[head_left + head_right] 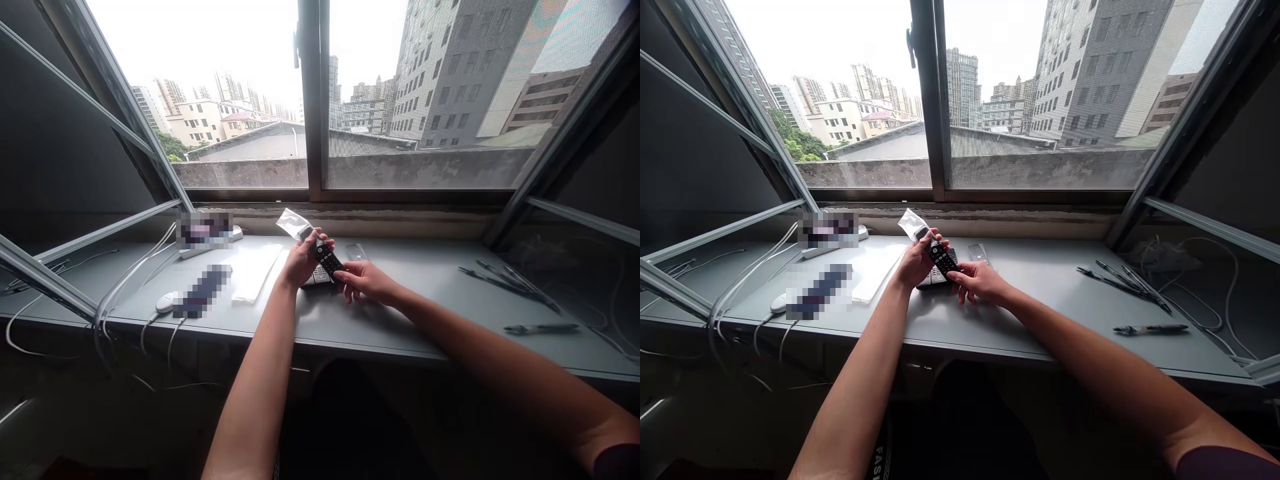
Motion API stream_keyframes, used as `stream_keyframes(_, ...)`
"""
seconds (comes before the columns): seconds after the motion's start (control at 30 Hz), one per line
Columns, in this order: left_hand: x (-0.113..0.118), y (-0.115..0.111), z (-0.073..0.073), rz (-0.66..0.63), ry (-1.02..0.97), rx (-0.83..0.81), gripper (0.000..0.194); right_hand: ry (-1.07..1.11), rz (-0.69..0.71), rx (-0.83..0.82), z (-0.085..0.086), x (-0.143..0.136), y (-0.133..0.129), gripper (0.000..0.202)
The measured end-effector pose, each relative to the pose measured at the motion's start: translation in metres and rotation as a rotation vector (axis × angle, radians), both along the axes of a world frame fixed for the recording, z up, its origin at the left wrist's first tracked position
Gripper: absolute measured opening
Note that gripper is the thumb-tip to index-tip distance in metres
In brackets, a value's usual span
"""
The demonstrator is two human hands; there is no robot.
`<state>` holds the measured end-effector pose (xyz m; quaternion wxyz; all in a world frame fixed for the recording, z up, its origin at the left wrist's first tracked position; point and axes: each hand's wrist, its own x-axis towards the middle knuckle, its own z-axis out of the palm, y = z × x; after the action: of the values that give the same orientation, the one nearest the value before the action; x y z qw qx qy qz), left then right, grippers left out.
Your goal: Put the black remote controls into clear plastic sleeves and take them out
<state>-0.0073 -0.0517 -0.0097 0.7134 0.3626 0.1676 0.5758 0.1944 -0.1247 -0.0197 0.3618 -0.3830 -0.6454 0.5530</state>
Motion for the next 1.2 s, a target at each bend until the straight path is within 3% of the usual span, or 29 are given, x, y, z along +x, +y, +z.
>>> stream_keyframes(0.2, -0.003, -0.002, -0.005, -0.164, 0.073, 0.061, 0.027, 0.061, -0.056, 0.003, -0.003, 0.000, 0.002, 0.054)
stream_keyframes(0.4, -0.007, -0.011, 0.002, -0.280, 0.115, 0.068, 0.031, 0.093, -0.053, 0.028, -0.006, -0.003, 0.005, 0.056)
stream_keyframes(0.47, -0.009, -0.010, 0.005, -0.236, 0.079, 0.064, 0.034, 0.085, -0.037, 0.020, -0.006, -0.003, 0.004, 0.054)
stream_keyframes(0.67, -0.018, 0.001, 0.009, 0.087, -0.314, -0.031, 0.034, -0.013, 0.086, -0.020, -0.004, -0.006, -0.001, 0.051)
stream_keyframes(0.77, -0.023, 0.004, 0.012, 0.180, -0.405, -0.105, 0.030, -0.048, 0.131, -0.041, -0.005, -0.009, -0.003, 0.052)
stream_keyframes(1.0, -0.011, -0.001, 0.015, 0.141, -0.334, -0.072, 0.028, 0.004, 0.074, -0.067, -0.009, -0.015, -0.002, 0.052)
stream_keyframes(1.2, -0.001, -0.004, 0.008, 0.053, -0.167, -0.021, 0.032, 0.095, 0.005, -0.066, -0.012, -0.016, 0.001, 0.050)
